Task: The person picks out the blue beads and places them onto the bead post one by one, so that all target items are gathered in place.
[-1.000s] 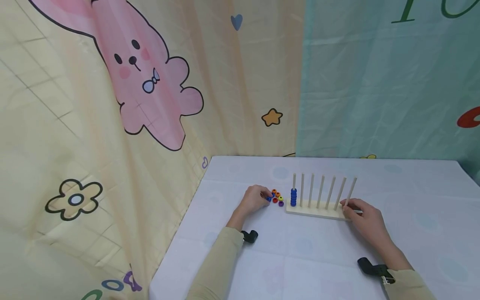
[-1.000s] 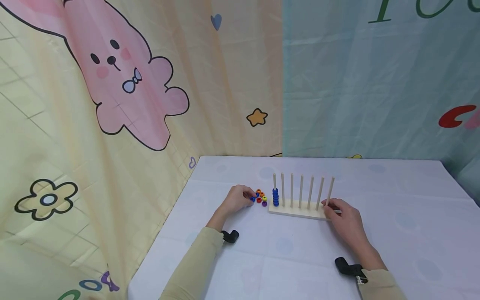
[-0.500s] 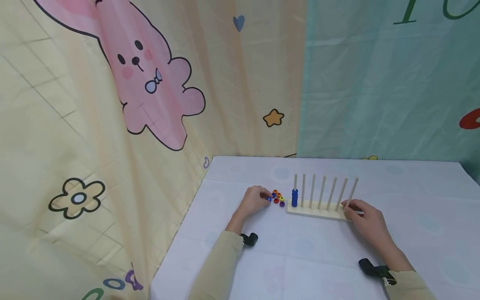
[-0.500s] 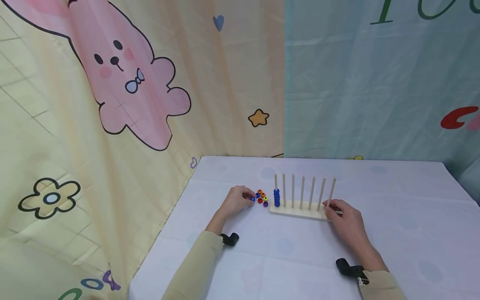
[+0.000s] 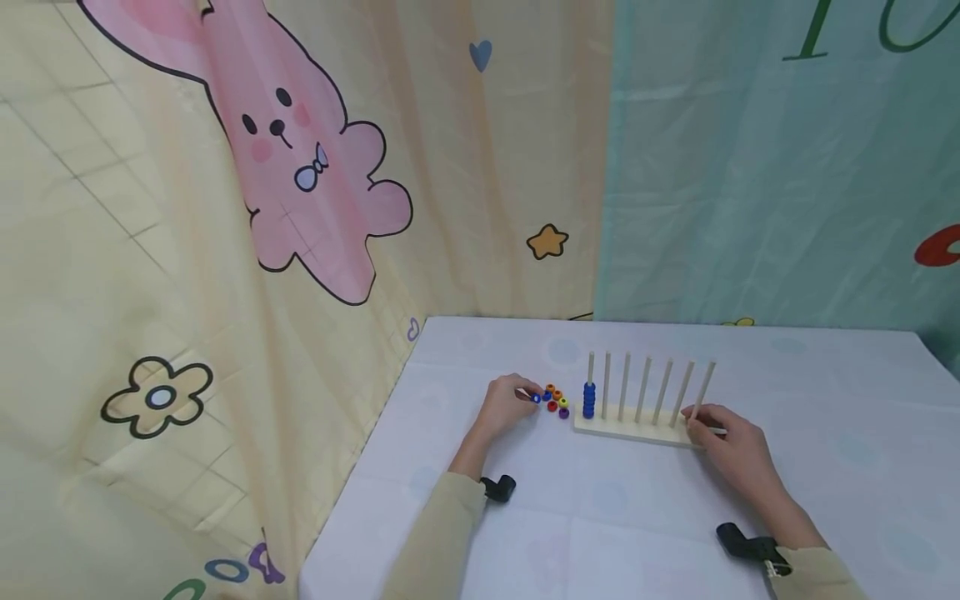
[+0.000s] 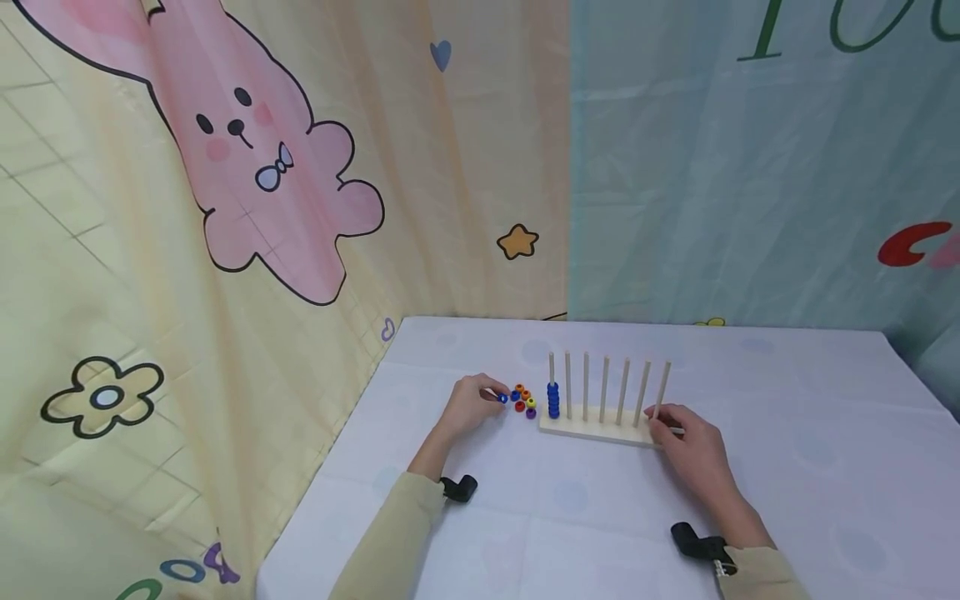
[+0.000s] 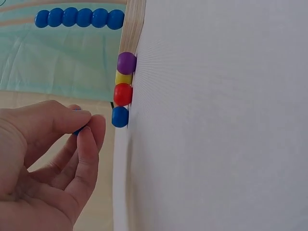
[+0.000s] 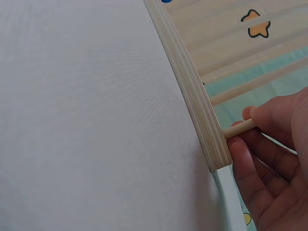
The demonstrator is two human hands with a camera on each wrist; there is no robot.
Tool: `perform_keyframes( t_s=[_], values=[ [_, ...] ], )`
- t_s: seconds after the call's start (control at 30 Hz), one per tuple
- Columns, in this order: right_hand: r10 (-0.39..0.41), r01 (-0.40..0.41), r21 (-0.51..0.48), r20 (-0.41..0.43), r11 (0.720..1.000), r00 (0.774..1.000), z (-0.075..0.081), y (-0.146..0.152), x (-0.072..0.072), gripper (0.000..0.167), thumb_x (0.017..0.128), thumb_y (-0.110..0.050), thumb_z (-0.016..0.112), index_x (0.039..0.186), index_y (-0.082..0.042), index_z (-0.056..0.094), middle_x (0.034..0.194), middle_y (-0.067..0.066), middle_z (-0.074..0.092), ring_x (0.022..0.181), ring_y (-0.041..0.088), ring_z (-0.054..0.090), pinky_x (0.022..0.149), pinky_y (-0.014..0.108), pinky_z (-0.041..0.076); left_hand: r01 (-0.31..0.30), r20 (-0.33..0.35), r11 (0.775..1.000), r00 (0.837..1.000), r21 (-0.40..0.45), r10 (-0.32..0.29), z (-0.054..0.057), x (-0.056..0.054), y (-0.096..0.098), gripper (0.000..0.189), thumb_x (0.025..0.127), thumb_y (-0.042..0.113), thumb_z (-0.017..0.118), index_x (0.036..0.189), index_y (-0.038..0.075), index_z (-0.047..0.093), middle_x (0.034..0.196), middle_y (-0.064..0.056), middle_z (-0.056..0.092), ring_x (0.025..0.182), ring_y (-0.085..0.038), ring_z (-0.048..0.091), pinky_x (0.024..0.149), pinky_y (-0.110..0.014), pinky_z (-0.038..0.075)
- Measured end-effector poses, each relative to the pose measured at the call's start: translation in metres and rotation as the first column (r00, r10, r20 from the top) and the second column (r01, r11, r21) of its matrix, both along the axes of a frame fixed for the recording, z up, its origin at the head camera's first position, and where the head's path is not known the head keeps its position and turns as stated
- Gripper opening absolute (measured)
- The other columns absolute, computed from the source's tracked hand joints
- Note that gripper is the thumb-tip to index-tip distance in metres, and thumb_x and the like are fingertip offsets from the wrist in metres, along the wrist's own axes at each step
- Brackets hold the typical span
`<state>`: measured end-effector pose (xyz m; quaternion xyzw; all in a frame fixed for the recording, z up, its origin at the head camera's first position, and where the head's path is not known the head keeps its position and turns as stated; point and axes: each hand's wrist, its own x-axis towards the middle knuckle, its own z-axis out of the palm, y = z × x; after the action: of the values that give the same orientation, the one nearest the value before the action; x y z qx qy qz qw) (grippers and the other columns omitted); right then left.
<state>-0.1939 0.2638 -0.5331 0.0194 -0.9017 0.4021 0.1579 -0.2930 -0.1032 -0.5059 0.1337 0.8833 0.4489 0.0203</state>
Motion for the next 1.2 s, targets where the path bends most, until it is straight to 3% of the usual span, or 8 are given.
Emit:
perform_keyframes(
  t_s=[0.3,0.73,0.9,1.2],
  values=[
    [-0.002,0.002,0.0,0.0,1.0,1.0,-0.001,-0.001,0.001,0.025,0.103,-0.026,0.059,0.115,-0.006,0.069,0.114,0.02,0.068,0.11,0.04,0.06,0.086,0.06,0.051,-0.014,-0.013,0.999,1.0,0.039,0.015,0.001,0.002,0.002,0.021,0.086,0.005,0.079,0.101,0.019,0.079,0.1,0.004,0.068,0.086,-0.012,0.061,0.071,-0.026,0.055],
    [0.004,-0.004,0.003,-0.015,1.0,1.0,-0.001,0.0,0.001,0.025,0.103,-0.026,0.059,0.114,-0.006,0.069,0.112,0.019,0.069,0.11,0.039,0.06,0.086,0.06,0.052,-0.059,0.002,0.994,0.998,0.088,0.059,0.014,0.008,0.012,0.023,0.087,0.009,0.08,0.109,0.012,0.078,0.099,0.003,0.068,0.086,-0.013,0.062,0.07,-0.026,0.056],
    [0.002,-0.002,-0.001,-0.002,1.0,1.0,0.001,-0.001,0.002,0.026,0.103,-0.026,0.058,0.114,-0.006,0.068,0.113,0.02,0.068,0.111,0.04,0.059,0.086,0.06,0.051,-0.074,-0.036,0.991,0.996,0.113,0.078,0.017,0.01,0.015,0.022,0.086,0.009,0.081,0.107,0.013,0.078,0.097,0.0,0.069,0.085,-0.013,0.063,0.071,-0.025,0.056],
    [-0.003,0.003,0.003,-0.003,1.0,1.0,0.001,-0.001,0.002,0.024,0.103,-0.024,0.058,0.114,-0.006,0.069,0.112,0.019,0.068,0.11,0.039,0.06,0.086,0.06,0.051,-0.083,-0.095,0.987,0.991,0.138,0.097,0.019,0.014,0.018,0.021,0.085,0.011,0.082,0.105,0.017,0.078,0.092,0.007,0.066,0.084,-0.011,0.063,0.071,-0.023,0.056]
  ],
)
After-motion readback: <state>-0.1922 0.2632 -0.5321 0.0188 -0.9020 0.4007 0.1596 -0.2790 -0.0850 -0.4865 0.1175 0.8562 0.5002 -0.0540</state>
